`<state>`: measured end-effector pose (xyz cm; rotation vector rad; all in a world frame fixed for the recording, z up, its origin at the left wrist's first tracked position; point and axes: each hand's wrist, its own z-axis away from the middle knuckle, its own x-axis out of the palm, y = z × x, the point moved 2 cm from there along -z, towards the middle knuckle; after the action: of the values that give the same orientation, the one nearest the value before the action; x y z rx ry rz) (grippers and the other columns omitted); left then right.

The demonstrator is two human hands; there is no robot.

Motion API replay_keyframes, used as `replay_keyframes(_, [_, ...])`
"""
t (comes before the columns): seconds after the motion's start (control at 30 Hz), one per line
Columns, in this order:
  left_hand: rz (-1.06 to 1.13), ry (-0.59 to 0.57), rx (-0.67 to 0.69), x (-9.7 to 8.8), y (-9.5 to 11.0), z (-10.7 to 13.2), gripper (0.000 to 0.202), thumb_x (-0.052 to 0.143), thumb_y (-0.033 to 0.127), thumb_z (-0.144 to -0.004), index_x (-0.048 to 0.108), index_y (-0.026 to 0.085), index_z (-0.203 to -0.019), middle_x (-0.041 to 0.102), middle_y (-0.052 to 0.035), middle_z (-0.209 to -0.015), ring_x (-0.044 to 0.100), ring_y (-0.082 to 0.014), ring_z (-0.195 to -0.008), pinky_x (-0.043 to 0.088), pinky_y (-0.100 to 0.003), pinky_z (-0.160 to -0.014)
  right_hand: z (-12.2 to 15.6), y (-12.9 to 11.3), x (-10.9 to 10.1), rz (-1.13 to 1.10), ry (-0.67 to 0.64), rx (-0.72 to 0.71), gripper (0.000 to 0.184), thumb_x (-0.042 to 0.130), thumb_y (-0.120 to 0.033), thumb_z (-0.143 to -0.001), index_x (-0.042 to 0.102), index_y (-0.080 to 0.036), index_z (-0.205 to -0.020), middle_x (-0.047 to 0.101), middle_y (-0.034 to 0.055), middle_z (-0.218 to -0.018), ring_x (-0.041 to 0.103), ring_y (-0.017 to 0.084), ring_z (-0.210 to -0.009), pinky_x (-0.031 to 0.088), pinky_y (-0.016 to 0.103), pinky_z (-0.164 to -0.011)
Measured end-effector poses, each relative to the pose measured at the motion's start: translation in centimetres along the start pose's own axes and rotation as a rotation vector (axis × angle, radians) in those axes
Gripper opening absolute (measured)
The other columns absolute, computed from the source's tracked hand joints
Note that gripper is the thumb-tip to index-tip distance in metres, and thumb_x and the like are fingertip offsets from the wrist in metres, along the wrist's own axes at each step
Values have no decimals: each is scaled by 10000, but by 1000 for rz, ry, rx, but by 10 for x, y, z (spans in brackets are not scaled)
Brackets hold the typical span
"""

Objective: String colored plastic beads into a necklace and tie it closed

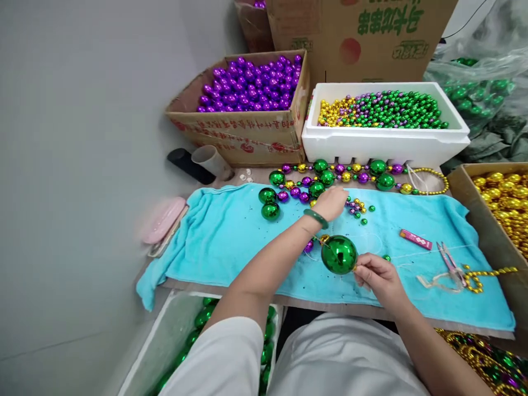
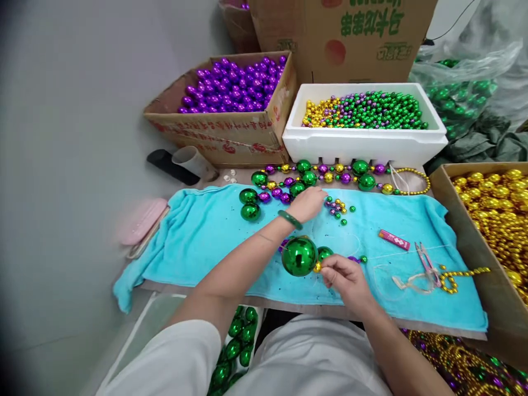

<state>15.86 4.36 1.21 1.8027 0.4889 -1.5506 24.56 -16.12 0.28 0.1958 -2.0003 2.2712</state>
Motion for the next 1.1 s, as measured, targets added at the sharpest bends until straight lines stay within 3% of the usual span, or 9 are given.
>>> replay_keyframes(0.2, [54, 16, -40, 3, -3, -40, 316, 414, 128, -880, 663, 117, -1073, 670, -134, -1064, 608, -221, -1005, 458, -342, -901, 6, 3, -12, -31, -17, 11, 234, 643, -403, -803, 634, -181, -729, 541, -14, -550, 477, 100, -488, 408, 227, -469])
replay_keyframes(0.33, [75, -26, 175, 14, 15, -54, 279, 466, 206, -890, 686, 162, -1055, 676, -89, -1082, 577, -201, -1018, 418, -341, -952, 5, 3, -17, -96, -25, 13, 227, 654, -401, -796, 630, -182, -744, 543, -20, -556, 469, 90, -476, 388, 215, -450])
replay_keyframes(0.43, [3, -84, 269, 21, 31, -57, 254, 485, 193, -873, 703, 152, -998, 676, -110, -1024, 550, -224, -999, 415, -365, -925, 3, 0, -20, -105, -38, -15, 200, 644, -372, -816, 631, -181, -757, 550, -16, -585, 486, 91, -507, 402, 217, -480])
replay_keyframes(0.6, [-93, -9, 86, 9, 31, -45, 255, 448, 181, -878, 695, 141, -930, 671, -117, -932, 550, -239, -935, 439, -360, -819, 4, -3, -27, -112, -44, -32, 196, 629, -374, -830, 630, -185, -777, 550, -16, -597, 489, 96, -528, 413, 226, -505])
replay_keyframes(0.67, [-116, -33, 50, 6, 27, -34, 245, 460, 227, -884, 689, 153, -929, 670, -105, -907, 564, -234, -906, 446, -355, -796, 4, -3, -29, -131, -39, -23, 201, 635, -378, -824, 626, -185, -770, 546, -19, -594, 485, 94, -522, 412, 225, -500])
replay_keyframes(0.87, [-121, -144, 62, 23, 29, -6, 233, 479, 217, -868, 682, 158, -963, 651, -105, -946, 601, -235, -916, 472, -348, -791, -1, -3, -28, -120, -37, -24, 191, 632, -361, -826, 629, -181, -760, 532, -20, -585, 477, 92, -520, 405, 219, -494])
replay_keyframes(1.0, [111, -145, 15, 26, 27, 0, 210, 510, 143, -823, 678, 144, -949, 655, -115, -985, 612, -232, -932, 481, -369, -841, 0, -5, -31, -90, -6, -64, 175, 640, -341, -824, 646, -180, -757, 538, -15, -581, 479, 91, -520, 399, 215, -490])
replay_keyframes(1.1, [691, -7, -169, 9, 13, 10, 193, 588, 157, -794, 665, 159, -972, 676, -79, -949, 624, -179, -868, 503, -328, -818, 2, -4, -38, -78, 83, -77, 165, 643, -328, -824, 652, -184, -744, 545, -15, -568, 479, 90, -511, 400, 215, -489])
